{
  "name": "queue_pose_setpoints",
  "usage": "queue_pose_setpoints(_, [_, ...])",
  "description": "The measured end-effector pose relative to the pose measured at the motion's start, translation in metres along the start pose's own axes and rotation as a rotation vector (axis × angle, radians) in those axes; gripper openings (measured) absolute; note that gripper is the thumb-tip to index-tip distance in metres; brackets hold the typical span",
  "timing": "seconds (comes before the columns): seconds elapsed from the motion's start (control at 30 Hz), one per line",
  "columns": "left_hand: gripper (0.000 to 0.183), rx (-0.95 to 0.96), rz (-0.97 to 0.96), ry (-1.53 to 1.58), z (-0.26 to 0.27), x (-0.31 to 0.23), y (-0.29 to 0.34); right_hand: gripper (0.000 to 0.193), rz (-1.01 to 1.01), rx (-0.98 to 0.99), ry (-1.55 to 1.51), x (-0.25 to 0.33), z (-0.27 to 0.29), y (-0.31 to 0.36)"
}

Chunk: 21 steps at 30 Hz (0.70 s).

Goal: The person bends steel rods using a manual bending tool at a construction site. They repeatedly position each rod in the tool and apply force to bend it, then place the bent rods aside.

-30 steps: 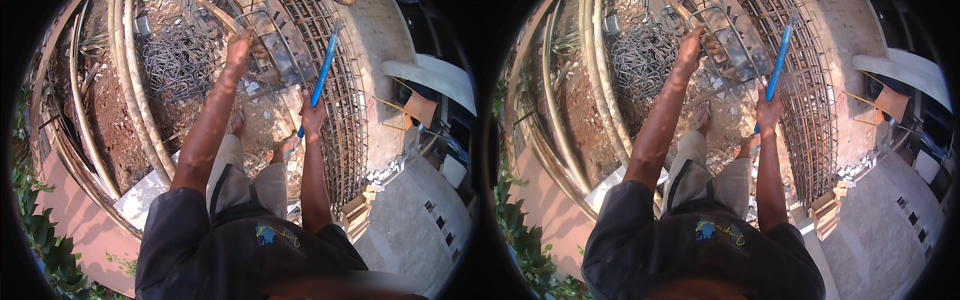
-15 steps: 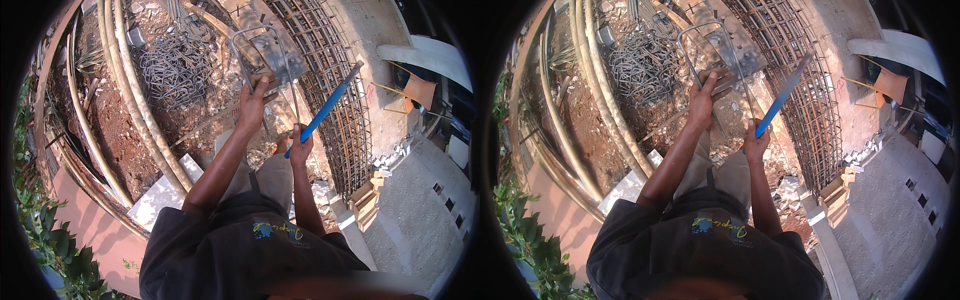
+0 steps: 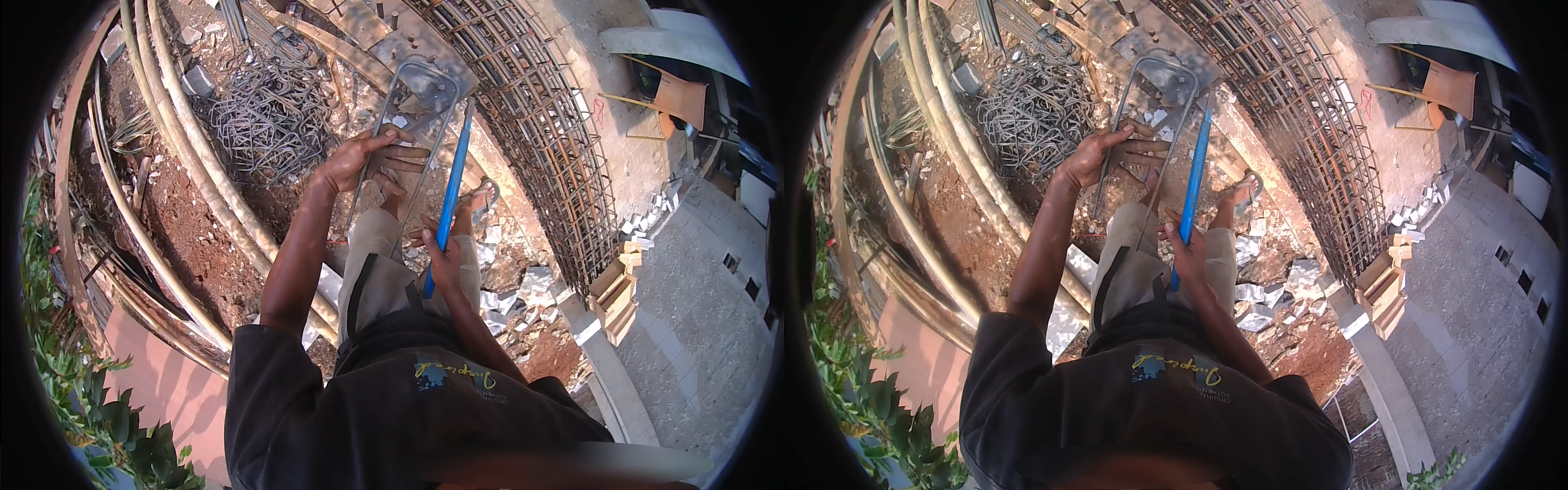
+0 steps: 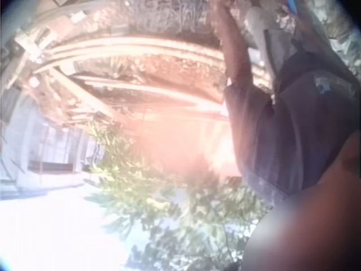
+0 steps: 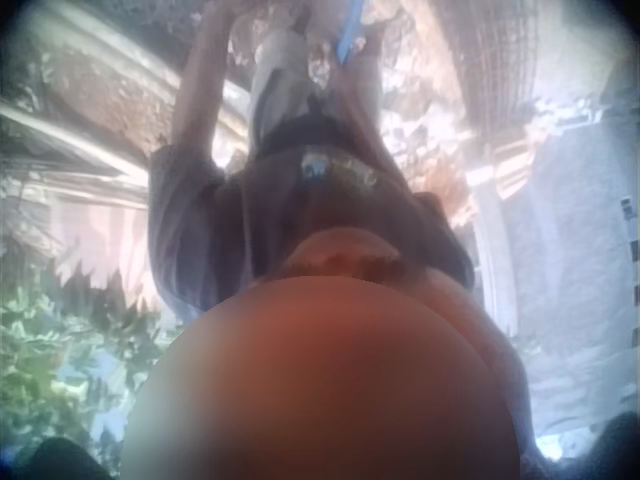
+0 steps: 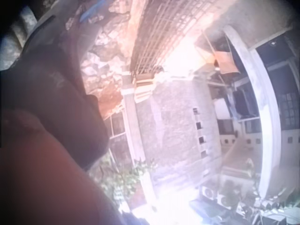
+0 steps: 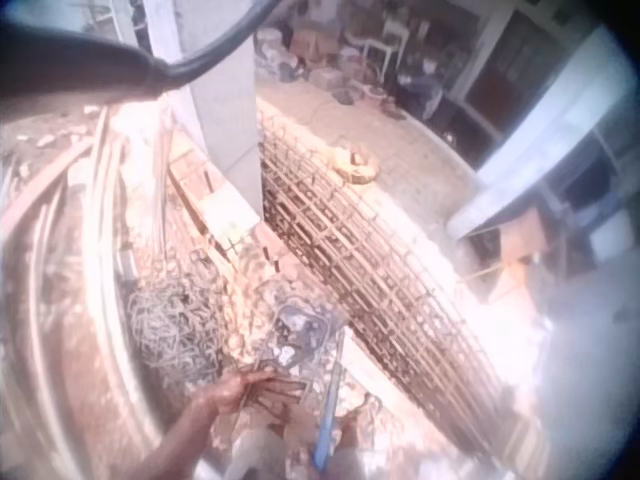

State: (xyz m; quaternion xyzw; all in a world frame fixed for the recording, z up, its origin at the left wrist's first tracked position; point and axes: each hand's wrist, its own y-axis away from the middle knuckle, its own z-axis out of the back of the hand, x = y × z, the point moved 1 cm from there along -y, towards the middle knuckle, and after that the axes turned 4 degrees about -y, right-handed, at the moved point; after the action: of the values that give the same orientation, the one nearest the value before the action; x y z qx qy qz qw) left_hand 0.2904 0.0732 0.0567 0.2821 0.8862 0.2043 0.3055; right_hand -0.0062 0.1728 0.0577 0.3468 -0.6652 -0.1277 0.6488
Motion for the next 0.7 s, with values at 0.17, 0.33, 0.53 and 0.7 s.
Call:
queue_pose_setpoints(0.17, [0.052, -0.106, 0.098, -0.187, 0.033, -0.022, -0.005, 0.040, 0.035, -0.003, 0.145, 0.015, 0.008, -0.005])
queue_pose_setpoints(0.33, [0.050, 0.033, 0.265, -0.273, 0.075, -0.069, -0.021, 0.036, -0.004, 0.014, 0.259, 0.035, 0.025, -0.004])
queue_pose_setpoints(0.53, [0.029, -0.278, 0.017, -0.438, 0.076, -0.069, -0.022, 0.029, -0.071, 0.051, 0.510, 0.057, 0.042, 0.007])
queue_pose_setpoints(0.7, [0.023, -0.476, -0.055, -0.595, 0.064, -0.057, -0.015, 0.027, -0.163, 0.047, 0.474, 0.066, 0.054, 0.000])
